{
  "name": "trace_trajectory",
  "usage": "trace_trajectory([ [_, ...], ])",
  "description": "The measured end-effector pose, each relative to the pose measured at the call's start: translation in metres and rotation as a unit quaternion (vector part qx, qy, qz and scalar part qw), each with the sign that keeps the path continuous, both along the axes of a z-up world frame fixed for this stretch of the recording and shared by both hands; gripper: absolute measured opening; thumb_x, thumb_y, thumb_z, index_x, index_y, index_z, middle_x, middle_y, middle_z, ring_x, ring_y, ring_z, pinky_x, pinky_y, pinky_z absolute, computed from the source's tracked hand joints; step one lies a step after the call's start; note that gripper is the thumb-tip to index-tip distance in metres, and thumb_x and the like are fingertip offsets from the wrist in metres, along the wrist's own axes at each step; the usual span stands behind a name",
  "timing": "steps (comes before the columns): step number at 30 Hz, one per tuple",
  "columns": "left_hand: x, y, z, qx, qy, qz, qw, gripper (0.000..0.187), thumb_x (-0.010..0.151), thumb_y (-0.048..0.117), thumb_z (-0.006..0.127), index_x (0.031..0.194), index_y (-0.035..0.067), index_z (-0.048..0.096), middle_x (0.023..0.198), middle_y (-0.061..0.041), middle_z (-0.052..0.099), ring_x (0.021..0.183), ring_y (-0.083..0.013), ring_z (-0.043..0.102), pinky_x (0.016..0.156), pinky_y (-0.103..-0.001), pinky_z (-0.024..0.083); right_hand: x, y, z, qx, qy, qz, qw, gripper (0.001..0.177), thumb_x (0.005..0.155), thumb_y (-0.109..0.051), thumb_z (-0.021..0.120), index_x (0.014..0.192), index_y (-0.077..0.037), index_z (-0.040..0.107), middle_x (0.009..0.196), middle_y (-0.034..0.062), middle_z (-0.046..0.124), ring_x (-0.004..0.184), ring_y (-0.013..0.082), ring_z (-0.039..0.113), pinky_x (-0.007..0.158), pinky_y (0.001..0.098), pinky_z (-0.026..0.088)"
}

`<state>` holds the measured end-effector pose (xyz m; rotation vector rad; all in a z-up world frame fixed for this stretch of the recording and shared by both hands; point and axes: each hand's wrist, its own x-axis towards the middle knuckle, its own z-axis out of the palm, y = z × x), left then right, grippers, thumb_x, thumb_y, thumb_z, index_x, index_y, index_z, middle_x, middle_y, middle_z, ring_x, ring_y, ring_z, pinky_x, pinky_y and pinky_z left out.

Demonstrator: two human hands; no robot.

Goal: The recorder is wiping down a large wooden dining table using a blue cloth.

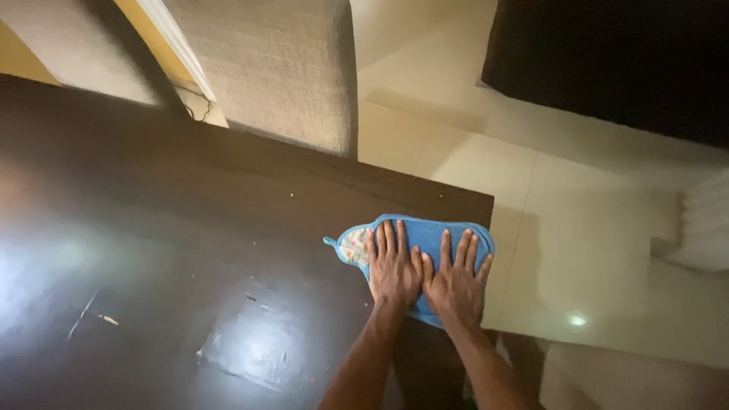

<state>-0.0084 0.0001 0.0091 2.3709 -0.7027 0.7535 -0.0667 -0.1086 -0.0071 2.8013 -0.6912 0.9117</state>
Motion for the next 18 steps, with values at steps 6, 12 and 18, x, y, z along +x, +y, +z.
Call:
trace_trajectory([
  [6,0.000,-0.009,-0.002,0.002,0.002,-0.011,1.000,0.067,0.100,0.038,0.041,0.152,-0.005,0.039,0.157,-0.027,0.038,0.149,-0.0383,0.028,0.125,-0.052,0.009,-0.008,-0.014,0.004,-0.045,0.004,0.022,0.999,0.075,0.106,-0.057,0.032,0.158,-0.003,0.034,0.161,0.0344,0.026,0.151,0.0474,0.022,0.118,0.0663,0.015],
  [12,-0.035,0.014,0.000,0.053,0.022,-0.007,0.998,0.066,0.101,0.039,0.040,0.151,-0.005,0.039,0.157,-0.027,0.038,0.150,-0.0380,0.028,0.126,-0.052,0.009,-0.041,0.016,0.012,0.010,0.045,0.010,0.999,0.073,0.104,-0.056,0.033,0.157,-0.006,0.033,0.162,0.0322,0.026,0.152,0.0453,0.023,0.119,0.0649,0.016],
  [18,-0.074,0.040,-0.012,0.047,0.069,-0.032,0.996,0.069,0.099,0.038,0.041,0.152,-0.006,0.038,0.156,-0.028,0.037,0.149,-0.0383,0.027,0.124,-0.052,0.009,-0.085,0.043,-0.001,-0.005,0.095,-0.001,0.995,0.073,0.105,-0.054,0.031,0.158,-0.003,0.032,0.162,0.0331,0.025,0.152,0.0460,0.023,0.119,0.0643,0.017],
])
